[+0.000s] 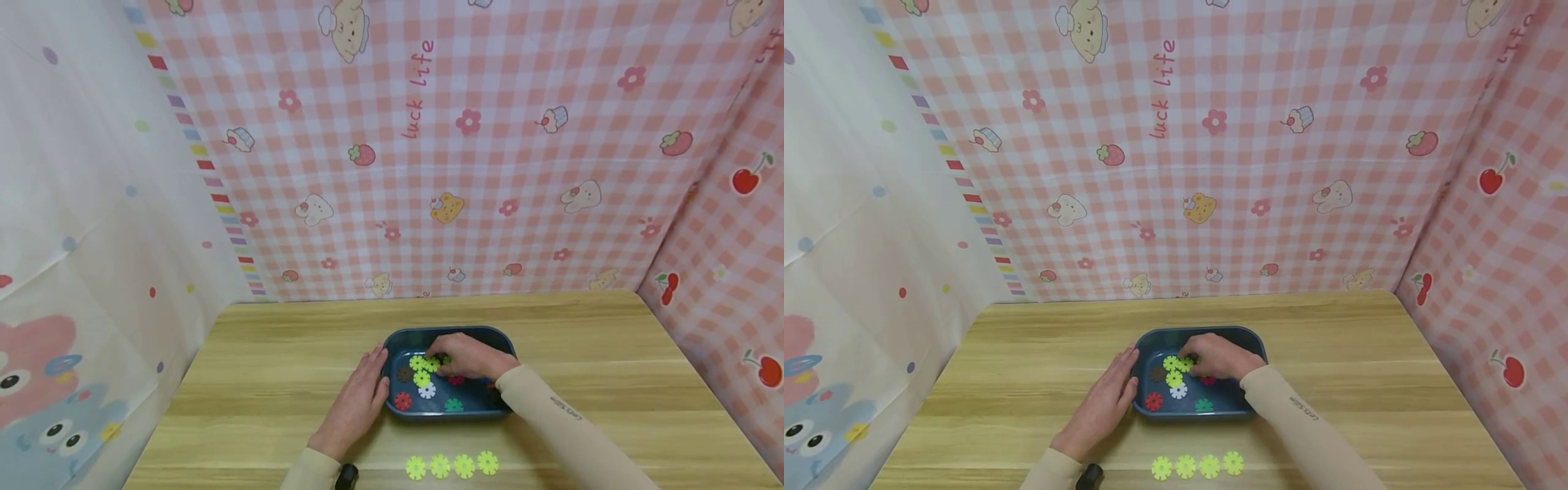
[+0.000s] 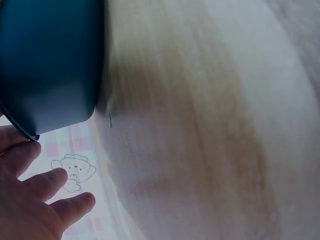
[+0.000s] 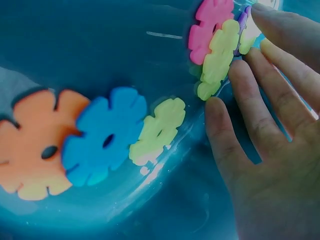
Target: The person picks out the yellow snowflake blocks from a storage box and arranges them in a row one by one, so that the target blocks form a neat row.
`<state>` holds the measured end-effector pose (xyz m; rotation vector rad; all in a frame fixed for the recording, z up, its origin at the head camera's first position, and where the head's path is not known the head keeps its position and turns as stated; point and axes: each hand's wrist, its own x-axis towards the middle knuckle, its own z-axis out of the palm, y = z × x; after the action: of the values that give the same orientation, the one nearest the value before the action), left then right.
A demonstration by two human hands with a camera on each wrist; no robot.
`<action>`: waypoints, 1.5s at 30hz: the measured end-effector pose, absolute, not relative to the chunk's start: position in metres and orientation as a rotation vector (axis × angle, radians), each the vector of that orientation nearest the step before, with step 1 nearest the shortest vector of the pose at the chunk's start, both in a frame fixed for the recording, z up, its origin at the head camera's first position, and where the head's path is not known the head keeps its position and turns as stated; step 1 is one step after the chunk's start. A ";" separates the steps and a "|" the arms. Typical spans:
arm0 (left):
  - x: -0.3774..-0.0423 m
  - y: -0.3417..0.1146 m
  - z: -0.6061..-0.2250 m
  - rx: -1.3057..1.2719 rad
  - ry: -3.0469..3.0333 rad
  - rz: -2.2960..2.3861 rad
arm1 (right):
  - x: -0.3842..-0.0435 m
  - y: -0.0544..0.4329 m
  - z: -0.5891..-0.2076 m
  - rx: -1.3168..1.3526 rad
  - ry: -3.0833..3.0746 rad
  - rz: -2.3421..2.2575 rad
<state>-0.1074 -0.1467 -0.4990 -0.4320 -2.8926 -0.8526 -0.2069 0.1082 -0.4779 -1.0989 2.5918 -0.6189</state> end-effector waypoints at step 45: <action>-0.107 -0.147 -0.499 -0.421 -2.913 -0.870 | -0.206 0.106 -0.473 -1.150 2.628 -0.464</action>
<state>-0.1067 -0.1474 -0.4989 -0.4213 -2.9132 -0.8699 -0.2062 0.1062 -0.4730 -1.1497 2.6277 -0.4636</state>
